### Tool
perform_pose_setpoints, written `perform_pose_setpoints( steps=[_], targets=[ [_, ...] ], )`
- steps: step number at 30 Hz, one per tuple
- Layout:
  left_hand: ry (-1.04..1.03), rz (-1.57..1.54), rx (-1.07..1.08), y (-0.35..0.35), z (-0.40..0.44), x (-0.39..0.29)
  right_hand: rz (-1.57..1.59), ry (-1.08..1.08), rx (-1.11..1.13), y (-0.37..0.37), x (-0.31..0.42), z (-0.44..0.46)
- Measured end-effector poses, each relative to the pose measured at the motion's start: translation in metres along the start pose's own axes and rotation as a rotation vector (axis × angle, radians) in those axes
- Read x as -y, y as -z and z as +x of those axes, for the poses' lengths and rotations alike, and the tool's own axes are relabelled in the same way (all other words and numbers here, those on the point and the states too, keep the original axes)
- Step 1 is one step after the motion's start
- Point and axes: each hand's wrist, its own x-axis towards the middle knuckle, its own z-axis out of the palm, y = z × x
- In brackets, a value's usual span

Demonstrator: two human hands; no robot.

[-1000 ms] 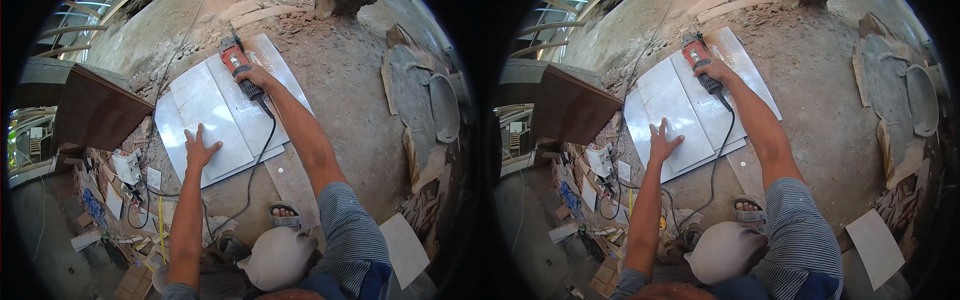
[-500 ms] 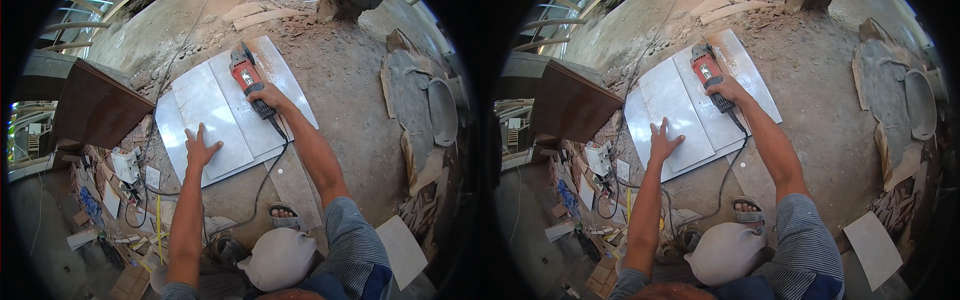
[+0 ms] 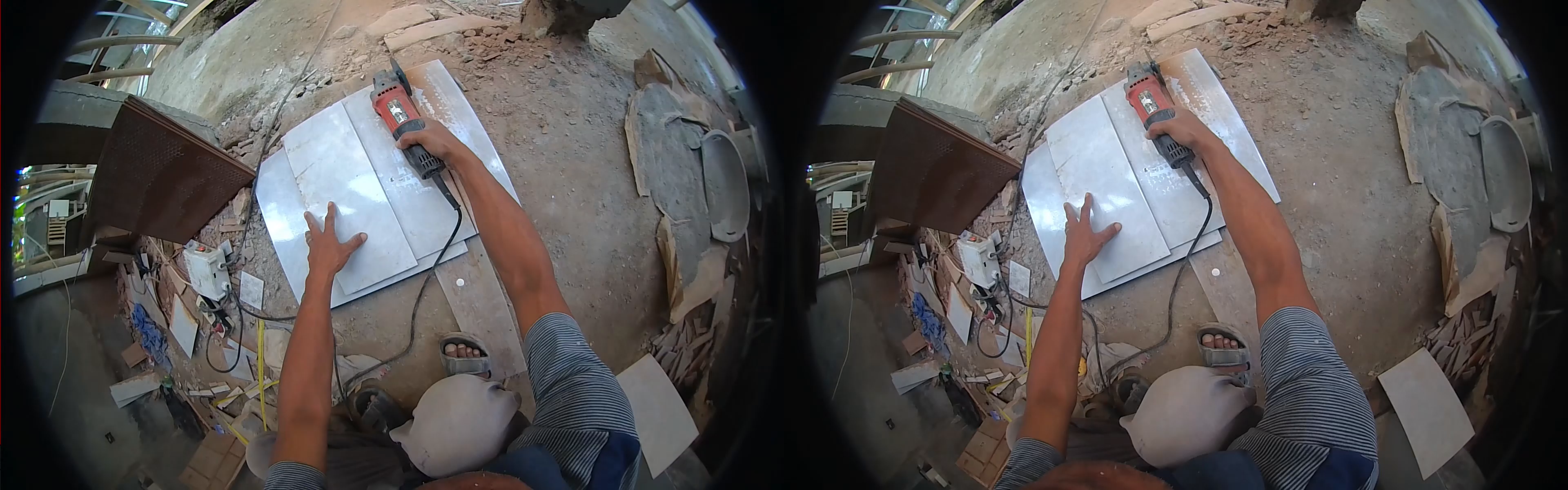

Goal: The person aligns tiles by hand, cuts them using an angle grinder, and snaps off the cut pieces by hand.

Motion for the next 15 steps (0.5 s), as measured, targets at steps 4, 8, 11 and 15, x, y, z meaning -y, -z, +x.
perform_pose_setpoints(
  steps=[4, 8, 11, 15],
  targets=[
    [0.003, 0.009, 0.0, 0.0, 0.001, 0.001, 0.051, -0.005, -0.029, -0.001, 0.0, 0.004],
    [-0.005, -0.017, -0.017, -0.005, 0.003, 0.005, 0.059, -0.047, -0.022, 0.0, -0.007, 0.013],
    [-0.002, -0.031, -0.027, -0.007, 0.004, 0.007, 0.043, -0.034, 0.001, -0.001, -0.001, 0.001],
    [-0.001, 0.006, 0.001, 0.0, 0.0, 0.0, 0.015, 0.011, -0.043, -0.002, -0.007, -0.022]
  ],
)
